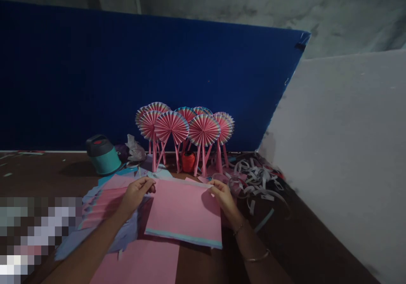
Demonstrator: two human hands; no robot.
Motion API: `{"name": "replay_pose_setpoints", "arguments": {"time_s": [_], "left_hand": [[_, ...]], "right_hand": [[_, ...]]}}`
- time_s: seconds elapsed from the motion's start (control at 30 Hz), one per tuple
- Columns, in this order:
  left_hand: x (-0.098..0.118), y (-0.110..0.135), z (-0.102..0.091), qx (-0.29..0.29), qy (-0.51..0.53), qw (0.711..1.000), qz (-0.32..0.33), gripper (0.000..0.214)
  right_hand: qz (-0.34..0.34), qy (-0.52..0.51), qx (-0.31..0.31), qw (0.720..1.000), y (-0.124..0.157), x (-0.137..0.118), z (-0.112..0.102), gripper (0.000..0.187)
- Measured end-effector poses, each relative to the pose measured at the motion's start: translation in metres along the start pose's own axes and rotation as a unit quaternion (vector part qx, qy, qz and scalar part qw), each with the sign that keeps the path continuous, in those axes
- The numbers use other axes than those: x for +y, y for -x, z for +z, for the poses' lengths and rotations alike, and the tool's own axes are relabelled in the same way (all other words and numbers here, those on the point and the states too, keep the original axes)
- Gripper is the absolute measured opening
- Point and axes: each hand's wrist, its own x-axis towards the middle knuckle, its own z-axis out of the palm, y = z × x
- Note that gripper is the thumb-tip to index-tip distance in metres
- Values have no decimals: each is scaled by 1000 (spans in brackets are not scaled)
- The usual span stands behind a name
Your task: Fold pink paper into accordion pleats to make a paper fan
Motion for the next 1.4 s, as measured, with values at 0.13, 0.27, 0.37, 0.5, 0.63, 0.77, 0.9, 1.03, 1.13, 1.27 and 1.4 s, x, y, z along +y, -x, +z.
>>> {"name": "replay_pose_setpoints", "arguments": {"time_s": [0.13, 0.27, 0.37, 0.5, 0.63, 0.77, 0.9, 1.03, 1.13, 1.27, 1.4], "left_hand": [[-3, 0, 0, 19, -28, 999, 14, 46], [-7, -1, -1, 33, -20, 999, 11, 43], [-8, -1, -1, 19, -13, 1000, 6, 36], [-8, -2, 2, 10, 48, 999, -24, 26], [-5, -2, 2, 32, 94, 995, -25, 24], [-1, 0, 2, 17, 123, 992, -19, 24], [1, 1, 2, 25, 123, 991, -49, 28], [0, 3, 0, 32, 85, 991, -99, 39], [0, 3, -1, 48, 70, 993, -81, 47], [1, 1, 2, 40, 110, 993, -11, 45], [0, 2, 7, -1, 126, 991, -40, 49]], "right_hand": [[20, -21, 23, 999, 1, -1, 1, 15], [27, -30, 25, 999, 4, -2, 2, 16], [28, -33, 21, 999, 5, -3, 3, 17], [23, -32, 20, 999, 3, -3, 3, 16], [18, -26, 18, 999, 2, -1, 1, 16], [20, -32, 14, 999, 2, 1, 0, 15], [28, -39, 17, 999, 4, 0, 0, 15], [31, -35, 14, 999, 7, -2, 2, 14], [26, -29, 18, 999, 8, -3, 3, 14], [22, -21, 18, 999, 8, -4, 3, 14], [21, -15, 21, 999, 6, -3, 3, 15]]}}
